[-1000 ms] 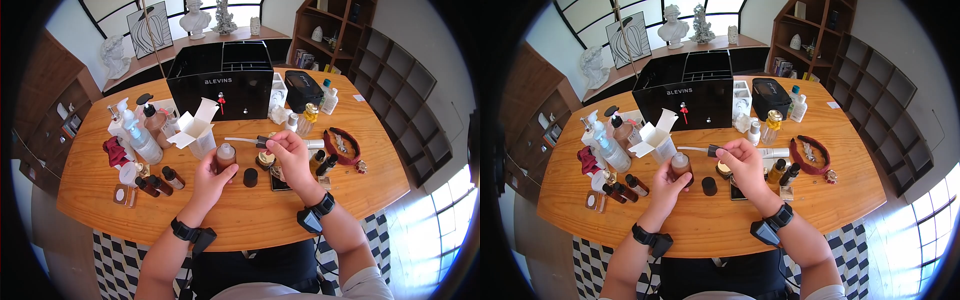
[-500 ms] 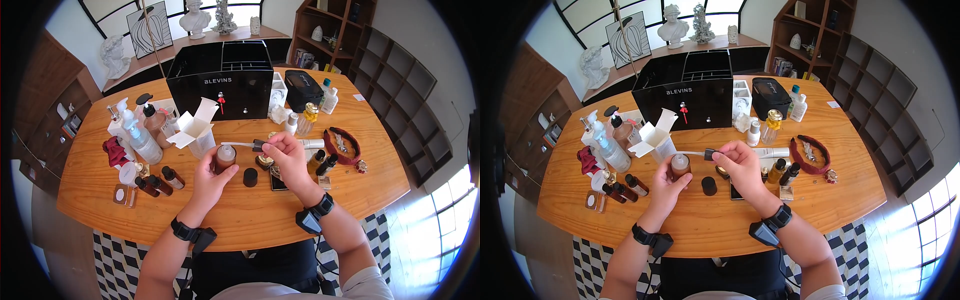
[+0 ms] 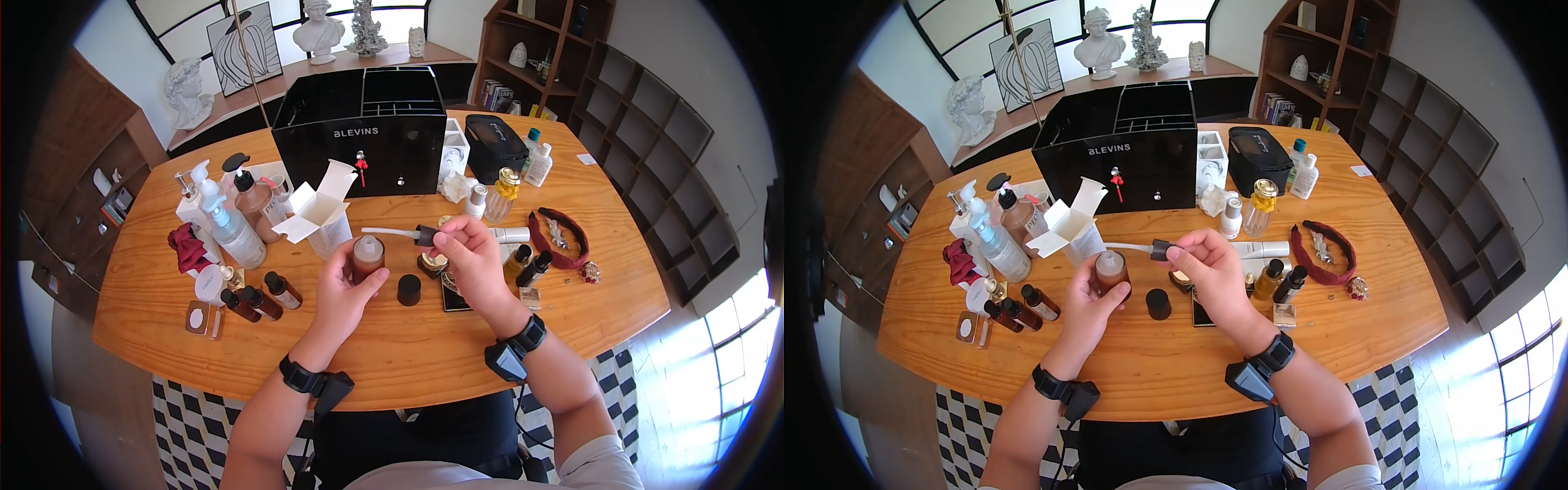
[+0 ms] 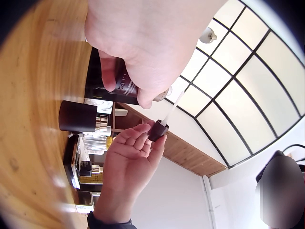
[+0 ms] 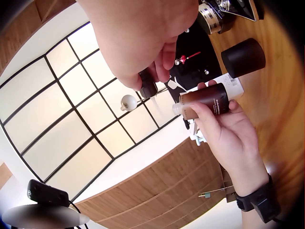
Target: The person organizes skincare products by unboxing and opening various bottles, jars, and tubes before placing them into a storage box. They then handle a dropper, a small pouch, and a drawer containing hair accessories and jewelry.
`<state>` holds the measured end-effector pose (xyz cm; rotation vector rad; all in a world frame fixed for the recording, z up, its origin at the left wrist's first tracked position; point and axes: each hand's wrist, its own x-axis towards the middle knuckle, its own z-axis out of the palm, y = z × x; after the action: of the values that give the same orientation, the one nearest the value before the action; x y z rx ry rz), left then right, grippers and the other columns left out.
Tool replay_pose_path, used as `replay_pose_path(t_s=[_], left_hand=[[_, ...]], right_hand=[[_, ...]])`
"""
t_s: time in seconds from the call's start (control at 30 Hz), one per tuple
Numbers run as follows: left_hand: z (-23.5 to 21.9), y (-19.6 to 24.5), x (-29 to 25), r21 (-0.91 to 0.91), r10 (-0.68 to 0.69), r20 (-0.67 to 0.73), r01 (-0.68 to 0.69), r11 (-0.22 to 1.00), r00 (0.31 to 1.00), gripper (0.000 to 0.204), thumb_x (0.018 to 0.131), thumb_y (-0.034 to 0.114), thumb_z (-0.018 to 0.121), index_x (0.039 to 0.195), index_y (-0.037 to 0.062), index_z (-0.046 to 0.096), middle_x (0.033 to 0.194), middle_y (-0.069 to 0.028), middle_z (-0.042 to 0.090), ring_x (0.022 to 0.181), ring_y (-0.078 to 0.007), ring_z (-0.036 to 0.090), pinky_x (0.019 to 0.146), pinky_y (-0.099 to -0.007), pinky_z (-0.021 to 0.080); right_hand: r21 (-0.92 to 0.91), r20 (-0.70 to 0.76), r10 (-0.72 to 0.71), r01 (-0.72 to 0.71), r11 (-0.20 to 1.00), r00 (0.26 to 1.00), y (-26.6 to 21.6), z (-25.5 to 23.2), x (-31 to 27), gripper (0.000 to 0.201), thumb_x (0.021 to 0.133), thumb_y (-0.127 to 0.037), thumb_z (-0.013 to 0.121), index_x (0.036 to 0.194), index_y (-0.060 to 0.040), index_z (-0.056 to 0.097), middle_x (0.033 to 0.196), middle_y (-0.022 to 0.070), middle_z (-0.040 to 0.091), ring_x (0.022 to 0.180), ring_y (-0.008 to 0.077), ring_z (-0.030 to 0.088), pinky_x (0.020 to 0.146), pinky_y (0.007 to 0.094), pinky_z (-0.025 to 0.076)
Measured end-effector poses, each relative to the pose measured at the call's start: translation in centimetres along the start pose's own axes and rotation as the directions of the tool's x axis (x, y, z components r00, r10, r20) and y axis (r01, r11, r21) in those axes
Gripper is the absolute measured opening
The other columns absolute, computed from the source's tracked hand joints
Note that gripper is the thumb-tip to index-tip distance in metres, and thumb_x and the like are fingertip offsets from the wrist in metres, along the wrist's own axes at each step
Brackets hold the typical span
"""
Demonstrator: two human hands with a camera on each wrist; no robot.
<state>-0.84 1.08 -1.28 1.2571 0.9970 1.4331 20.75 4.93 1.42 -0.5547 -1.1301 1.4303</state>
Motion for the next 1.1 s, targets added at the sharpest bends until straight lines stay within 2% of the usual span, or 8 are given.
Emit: replay_pose_path(t_s=[0.03, 0.13, 0.23, 0.43, 0.53, 0.8, 0.93, 1.1], left_hand=[[0.0, 0.1, 0.0, 0.008, -0.009, 0.002, 0.009, 1.0, 1.0, 0.052, 0.089, 0.008, 0.077, 0.132, 0.0008, 0.05, 0.113, -0.0058, 0.063, 0.092, -0.0089, 0.063, 0.071, -0.0235, 0.054], [-0.1, -0.8, 0.1, 0.063, 0.102, -0.017, -0.101, 0.993, 0.995, 0.05, 0.087, 0.007, 0.079, 0.13, 0.0, 0.052, 0.116, -0.0068, 0.064, 0.101, -0.0125, 0.064, 0.085, -0.0265, 0.054], [0.2, -0.7, 0.2, 0.166, 0.211, -0.074, -0.196, 0.966, 0.975, 0.048, 0.085, 0.006, 0.08, 0.126, -0.0007, 0.056, 0.116, -0.0077, 0.064, 0.106, -0.0152, 0.063, 0.095, -0.0292, 0.051], [-0.1, -0.6, 0.3, 0.41, 0.327, -0.118, -0.254, 0.876, 0.937, 0.046, 0.08, 0.003, 0.082, 0.12, -0.0002, 0.06, 0.113, -0.0108, 0.066, 0.104, -0.0201, 0.065, 0.093, -0.0323, 0.052], [-0.4, -0.6, 0.3, 0.463, 0.319, -0.07, -0.253, 0.85, 0.945, 0.05, 0.083, -0.002, 0.078, 0.127, -0.0012, 0.056, 0.12, -0.0074, 0.062, 0.111, -0.0146, 0.06, 0.098, -0.0292, 0.05], [-0.2, 0.0, 0.2, 0.566, 0.396, -0.063, -0.294, 0.77, 0.916, 0.049, 0.08, 0.0, 0.081, 0.124, 0.0008, 0.059, 0.116, -0.0085, 0.064, 0.108, -0.0181, 0.063, 0.095, -0.0315, 0.051], [0.2, 0.8, 0.1, 0.65, 0.47, -0.002, -0.356, 0.671, 0.882, 0.048, 0.076, 0.001, 0.083, 0.12, 0.0025, 0.062, 0.113, -0.0107, 0.065, 0.103, -0.0234, 0.065, 0.09, -0.0328, 0.051], [0.5, 0.9, -0.1, 0.674, 0.488, 0.123, -0.433, 0.598, 0.864, 0.05, 0.073, 0.003, 0.085, 0.118, 0.0029, 0.063, 0.109, -0.012, 0.066, 0.1, -0.0279, 0.065, 0.088, -0.0352, 0.052]], right_hand=[[0.002, -0.016, -0.002, 0.002, 1.0, 1.0, -0.4, 0.1, 0.1, 0.015, 0.095, -0.005, 0.07, 0.103, -0.0026, 0.057, 0.097, 0.0087, 0.073, 0.089, 0.0127, 0.07, 0.078, 0.0235, 0.053], [-0.014, -0.04, -0.038, 0.038, 0.999, 0.998, -0.8, 0.2, 0.3, 0.015, 0.094, -0.004, 0.07, 0.102, -0.0026, 0.057, 0.096, 0.0078, 0.072, 0.088, 0.0118, 0.069, 0.078, 0.0232, 0.053], [-0.113, -0.075, -0.072, 0.063, 0.992, 0.995, -1.3, 0.3, 0.1, 0.016, 0.093, -0.002, 0.071, 0.102, -0.0029, 0.057, 0.093, 0.0053, 0.071, 0.086, 0.01, 0.068, 0.076, 0.0216, 0.052], [-0.256, -0.053, -0.116, 0.098, 0.962, 0.992, -1.5, 0.2, 0.0, 0.018, 0.089, -0.003, 0.074, 0.099, -0.0028, 0.058, 0.088, -0.0001, 0.065, 0.08, 0.0059, 0.061, 0.071, 0.0202, 0.048], [-0.315, -0.04, -0.135, 0.116, 0.942, 0.99, -1.5, 0.4, 0.0, 0.019, 0.088, -0.003, 0.075, 0.097, -0.0022, 0.058, 0.089, -0.0002, 0.065, 0.081, 0.0058, 0.06, 0.072, 0.0216, 0.047], [-0.403, 0.028, -0.184, 0.179, 0.897, 0.983, -1.3, 0.2, 0.0, 0.021, 0.088, -0.007, 0.077, 0.1, -0.0009, 0.06, 0.09, 0.0008, 0.065, 0.082, 0.0064, 0.058, 0.075, 0.0226, 0.047], [-0.432, 0.07, -0.184, 0.196, 0.881, 0.98, -1.2, -0.1, -0.1, 0.022, 0.088, -0.007, 0.077, 0.101, -0.0012, 0.061, 0.091, 0.0005, 0.066, 0.083, 0.0064, 0.057, 0.075, 0.0227, 0.047], [-0.475, 0.146, -0.171, 0.221, 0.852, 0.974, -1.0, 0.4, -0.2, 0.024, 0.087, -0.007, 0.077, 0.104, -0.0027, 0.061, 0.097, 0.0015, 0.069, 0.086, 0.0072, 0.059, 0.077, 0.0235, 0.046]])
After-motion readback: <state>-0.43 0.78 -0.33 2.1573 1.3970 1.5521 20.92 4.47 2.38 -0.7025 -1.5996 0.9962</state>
